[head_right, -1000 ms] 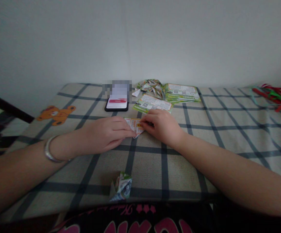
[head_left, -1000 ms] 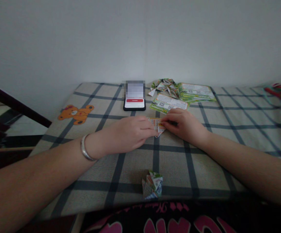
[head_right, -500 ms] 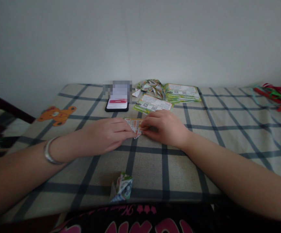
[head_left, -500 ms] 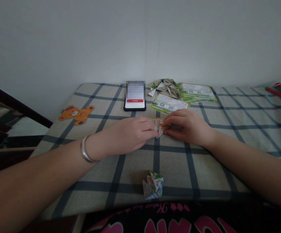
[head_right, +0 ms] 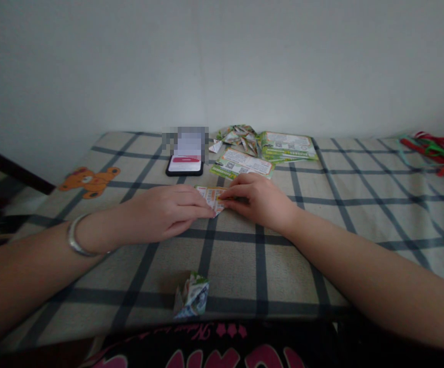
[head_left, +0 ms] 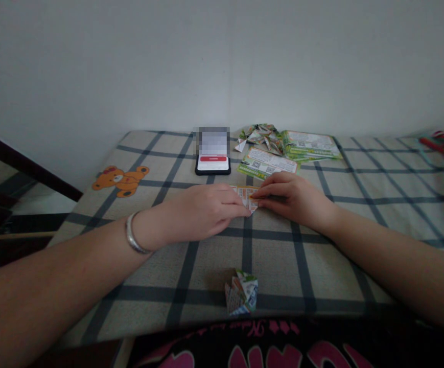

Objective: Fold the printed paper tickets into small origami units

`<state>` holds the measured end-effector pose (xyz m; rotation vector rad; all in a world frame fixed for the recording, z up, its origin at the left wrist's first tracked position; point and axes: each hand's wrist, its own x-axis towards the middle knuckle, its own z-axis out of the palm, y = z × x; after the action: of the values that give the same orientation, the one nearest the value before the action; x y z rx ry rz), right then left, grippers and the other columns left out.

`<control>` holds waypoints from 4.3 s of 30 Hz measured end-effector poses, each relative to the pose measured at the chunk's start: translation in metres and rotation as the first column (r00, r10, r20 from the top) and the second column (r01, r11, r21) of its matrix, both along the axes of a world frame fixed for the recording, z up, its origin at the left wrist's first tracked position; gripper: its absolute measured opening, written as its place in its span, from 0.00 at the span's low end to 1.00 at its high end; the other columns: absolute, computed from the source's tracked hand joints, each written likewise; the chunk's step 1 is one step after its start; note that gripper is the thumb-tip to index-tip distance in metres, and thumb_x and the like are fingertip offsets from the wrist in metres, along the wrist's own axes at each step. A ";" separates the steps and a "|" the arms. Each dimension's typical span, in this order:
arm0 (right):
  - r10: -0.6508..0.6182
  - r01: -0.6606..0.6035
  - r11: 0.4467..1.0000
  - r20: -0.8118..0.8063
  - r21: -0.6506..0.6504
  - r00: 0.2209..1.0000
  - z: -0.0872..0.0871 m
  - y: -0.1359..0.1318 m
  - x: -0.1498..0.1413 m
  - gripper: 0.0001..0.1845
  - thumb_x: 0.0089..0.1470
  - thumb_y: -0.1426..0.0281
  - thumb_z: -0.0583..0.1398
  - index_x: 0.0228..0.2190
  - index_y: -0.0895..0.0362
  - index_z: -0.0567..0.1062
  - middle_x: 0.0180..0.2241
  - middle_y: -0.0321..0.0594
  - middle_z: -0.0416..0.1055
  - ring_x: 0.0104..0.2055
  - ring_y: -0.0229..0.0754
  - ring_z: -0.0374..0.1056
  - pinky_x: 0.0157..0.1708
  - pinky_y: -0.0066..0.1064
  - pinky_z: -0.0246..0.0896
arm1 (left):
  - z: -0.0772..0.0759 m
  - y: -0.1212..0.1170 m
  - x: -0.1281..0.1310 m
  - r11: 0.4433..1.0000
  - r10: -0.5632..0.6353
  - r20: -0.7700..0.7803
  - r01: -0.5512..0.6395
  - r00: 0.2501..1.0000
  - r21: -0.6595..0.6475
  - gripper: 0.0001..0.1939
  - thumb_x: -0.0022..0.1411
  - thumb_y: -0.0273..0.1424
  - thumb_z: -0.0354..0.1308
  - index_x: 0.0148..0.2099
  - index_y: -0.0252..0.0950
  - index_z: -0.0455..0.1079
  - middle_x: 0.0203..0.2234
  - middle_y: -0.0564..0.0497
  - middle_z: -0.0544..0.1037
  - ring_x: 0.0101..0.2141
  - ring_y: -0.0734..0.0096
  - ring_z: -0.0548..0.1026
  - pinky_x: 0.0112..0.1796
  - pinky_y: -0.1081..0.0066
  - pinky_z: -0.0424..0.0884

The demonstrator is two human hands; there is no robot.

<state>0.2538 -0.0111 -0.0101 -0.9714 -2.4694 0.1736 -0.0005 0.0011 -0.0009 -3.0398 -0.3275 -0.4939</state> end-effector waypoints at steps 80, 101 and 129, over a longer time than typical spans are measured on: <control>0.020 -0.084 0.968 0.261 0.236 0.965 0.004 -0.011 0.001 0.13 0.62 0.71 0.55 0.45 0.54 0.78 0.43 0.41 0.76 0.41 0.44 0.70 0.39 0.35 0.65 | -0.007 0.000 0.001 0.992 0.045 -0.066 -0.037 0.997 0.123 0.19 0.62 0.24 0.54 0.54 0.37 0.70 0.51 0.41 0.73 0.53 0.56 0.71 0.51 0.56 0.72; 0.114 -0.227 0.927 0.351 0.299 0.929 0.010 -0.021 -0.003 0.12 0.63 0.70 0.55 0.43 0.56 0.77 0.40 0.40 0.77 0.42 0.44 0.70 0.38 0.35 0.63 | -0.005 -0.002 0.002 0.987 0.069 -0.090 -0.055 0.994 0.153 0.15 0.63 0.24 0.53 0.52 0.37 0.71 0.49 0.41 0.73 0.51 0.57 0.72 0.50 0.57 0.73; 0.117 -0.158 0.977 0.263 0.142 0.958 0.012 -0.016 0.001 0.13 0.61 0.73 0.54 0.39 0.57 0.79 0.36 0.45 0.73 0.40 0.44 0.68 0.39 0.34 0.64 | -0.005 -0.003 0.003 0.988 0.076 -0.107 -0.061 0.991 0.139 0.15 0.64 0.25 0.53 0.52 0.39 0.70 0.50 0.42 0.73 0.52 0.56 0.71 0.50 0.56 0.73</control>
<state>0.2550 -0.0271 0.0020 -0.7948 -2.7363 -0.1129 0.0021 -0.0021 -0.0063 -2.8986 -0.3749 -0.3252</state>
